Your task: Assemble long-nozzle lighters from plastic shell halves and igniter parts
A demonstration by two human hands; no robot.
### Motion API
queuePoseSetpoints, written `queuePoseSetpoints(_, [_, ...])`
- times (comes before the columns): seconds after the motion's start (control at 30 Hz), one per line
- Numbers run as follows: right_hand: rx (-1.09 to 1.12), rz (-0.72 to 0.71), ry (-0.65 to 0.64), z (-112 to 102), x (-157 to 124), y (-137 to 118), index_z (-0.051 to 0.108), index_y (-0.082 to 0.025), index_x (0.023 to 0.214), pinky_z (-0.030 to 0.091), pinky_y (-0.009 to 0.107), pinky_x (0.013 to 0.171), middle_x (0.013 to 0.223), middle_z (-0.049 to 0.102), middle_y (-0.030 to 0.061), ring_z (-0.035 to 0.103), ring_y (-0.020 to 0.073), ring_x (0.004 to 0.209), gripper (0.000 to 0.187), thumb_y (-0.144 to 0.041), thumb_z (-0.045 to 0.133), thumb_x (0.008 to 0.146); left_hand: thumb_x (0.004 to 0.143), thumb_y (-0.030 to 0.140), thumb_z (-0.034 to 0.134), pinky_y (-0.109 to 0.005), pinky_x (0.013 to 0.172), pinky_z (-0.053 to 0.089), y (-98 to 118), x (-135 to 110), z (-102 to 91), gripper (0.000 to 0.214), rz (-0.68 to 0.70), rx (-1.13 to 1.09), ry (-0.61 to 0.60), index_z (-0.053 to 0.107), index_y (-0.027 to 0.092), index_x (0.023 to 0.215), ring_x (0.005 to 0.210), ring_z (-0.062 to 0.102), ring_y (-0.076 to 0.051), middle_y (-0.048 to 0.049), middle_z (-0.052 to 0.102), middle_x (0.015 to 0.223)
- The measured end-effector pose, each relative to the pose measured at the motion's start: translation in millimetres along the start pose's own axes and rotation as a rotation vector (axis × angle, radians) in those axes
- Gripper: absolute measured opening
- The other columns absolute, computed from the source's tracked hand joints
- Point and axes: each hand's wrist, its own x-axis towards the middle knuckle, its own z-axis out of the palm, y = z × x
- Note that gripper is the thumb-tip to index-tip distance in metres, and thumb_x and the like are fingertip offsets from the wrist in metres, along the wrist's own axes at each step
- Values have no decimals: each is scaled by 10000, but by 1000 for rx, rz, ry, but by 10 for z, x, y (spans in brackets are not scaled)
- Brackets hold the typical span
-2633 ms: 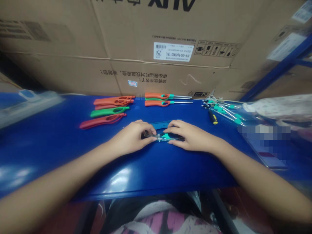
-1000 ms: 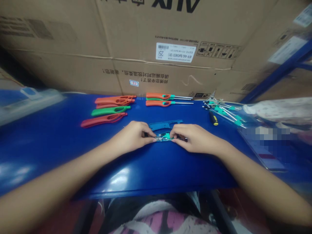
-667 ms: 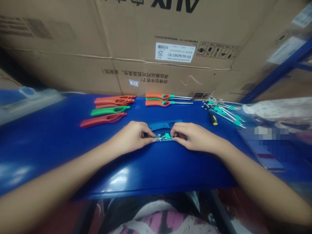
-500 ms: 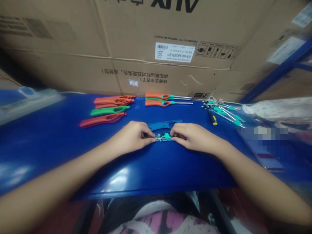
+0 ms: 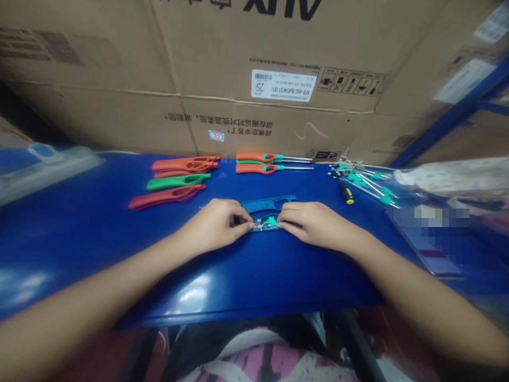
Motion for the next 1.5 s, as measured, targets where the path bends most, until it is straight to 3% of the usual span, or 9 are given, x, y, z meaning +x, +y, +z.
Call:
queuePoseSetpoints(0.4, [65,146,124,93,28,-55,662,-181,865,363,249,607,881,671,22,591,136,731,137,-305,643,921,869,278,667,-247,634,456,16,-13,19,135,26,25,-10,770,190,864,679,613,-137,-32,708,825])
queuePoseSetpoints(0.73, [-257,102,-21,59,37,-139,711,-151,885,269,301,555,885,702,61,624,165,719,306,-333,501,1013,874,226,660,-228,606,440,27,-46,107,113,66,-21,13,754,177,837,651,595,-115,-18,685,791])
queuePoseSetpoints(0.97, [-53,166,56,-58,-7,-57,727,-198,979,360,274,622,965,720,30,663,164,843,206,-299,548,983,856,300,691,-251,625,472,17,-57,56,153,91,66,79,751,194,947,687,608,-136,-13,689,837])
queuePoseSetpoints(1.1, [-20,168,-1,-167,-60,41,713,-213,961,375,275,633,976,710,12,647,161,812,128,-257,596,933,898,320,646,-346,819,512,77,-90,46,208,189,208,129,718,205,1056,937,612,-223,-43,702,1006])
queuePoseSetpoints(1.3, [46,122,-81,-180,-67,96,709,-223,947,383,273,656,991,701,7,633,158,833,106,-203,607,926,994,262,515,-404,982,484,78,-93,148,274,348,193,5,641,205,1231,1090,558,-245,-85,645,1157])
queuePoseSetpoints(1.5, [109,112,-86,-160,-52,76,702,-215,897,389,260,666,981,695,14,625,149,830,112,-154,609,912,1010,200,472,-404,974,497,34,-84,195,284,375,172,-38,647,222,1233,1097,578,-234,-91,613,1194])
